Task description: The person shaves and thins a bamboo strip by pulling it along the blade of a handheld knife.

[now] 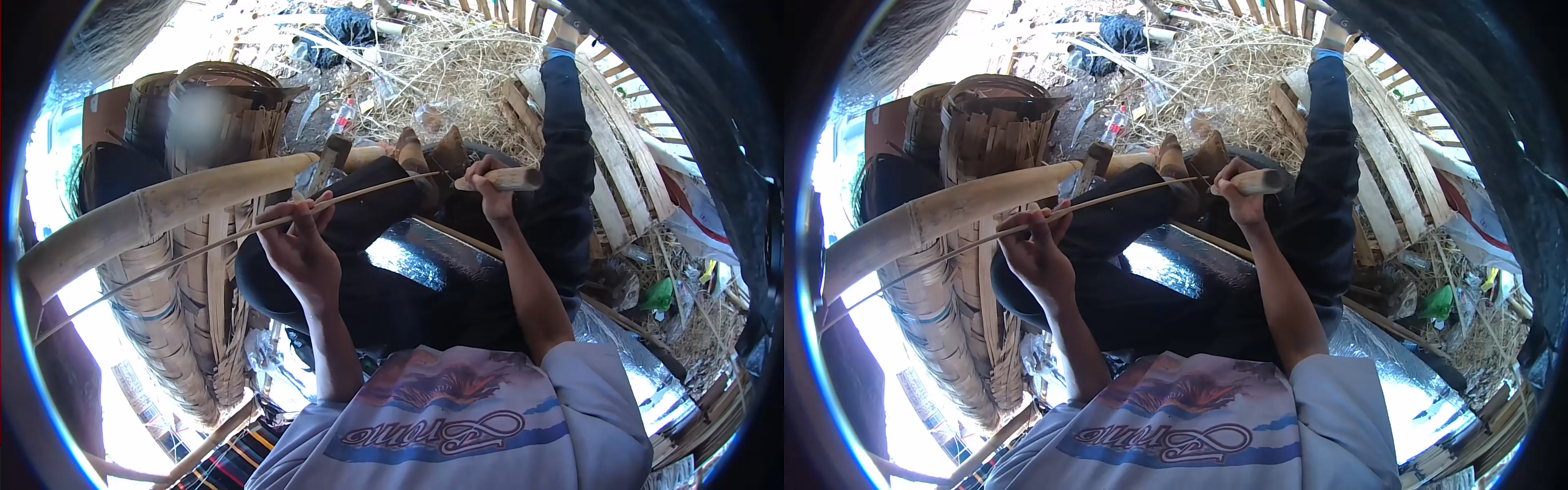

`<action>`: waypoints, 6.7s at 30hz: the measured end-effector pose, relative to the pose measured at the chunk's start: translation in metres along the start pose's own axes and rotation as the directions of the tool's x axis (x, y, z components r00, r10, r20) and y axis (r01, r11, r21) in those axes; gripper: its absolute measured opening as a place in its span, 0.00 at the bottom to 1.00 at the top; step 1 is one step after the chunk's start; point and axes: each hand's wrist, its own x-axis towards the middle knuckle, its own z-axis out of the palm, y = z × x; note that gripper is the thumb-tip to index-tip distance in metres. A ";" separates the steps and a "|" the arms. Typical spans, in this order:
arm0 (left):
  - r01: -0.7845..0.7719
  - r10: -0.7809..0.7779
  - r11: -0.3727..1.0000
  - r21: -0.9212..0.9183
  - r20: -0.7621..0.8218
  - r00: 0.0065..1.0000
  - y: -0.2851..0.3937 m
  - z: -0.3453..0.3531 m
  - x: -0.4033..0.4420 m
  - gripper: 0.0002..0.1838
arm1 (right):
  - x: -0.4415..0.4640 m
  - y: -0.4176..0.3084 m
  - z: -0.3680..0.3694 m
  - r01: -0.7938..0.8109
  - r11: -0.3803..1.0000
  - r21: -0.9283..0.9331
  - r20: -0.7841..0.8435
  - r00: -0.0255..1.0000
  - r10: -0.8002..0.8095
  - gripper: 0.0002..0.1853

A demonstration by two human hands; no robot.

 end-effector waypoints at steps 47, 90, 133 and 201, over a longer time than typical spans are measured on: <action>0.063 -0.063 0.998 -0.010 -0.060 0.996 0.002 0.001 0.001 0.07 | -0.019 -0.078 0.071 0.173 0.983 0.057 0.061 0.982 -0.176 0.05; -0.028 0.031 0.999 0.018 -0.164 0.986 -0.014 -0.003 -0.011 0.07 | -0.029 -0.190 0.137 0.440 0.860 0.257 0.263 0.825 -0.501 0.08; -0.290 0.291 0.957 0.023 -0.121 0.949 -0.020 0.011 -0.024 0.06 | -0.052 -0.233 0.132 0.415 0.872 0.262 0.326 0.812 -0.484 0.11; -0.192 0.182 0.981 -0.042 -0.180 0.967 -0.003 0.026 -0.023 0.06 | -0.060 -0.240 0.130 0.474 0.849 0.234 0.284 0.802 -0.526 0.09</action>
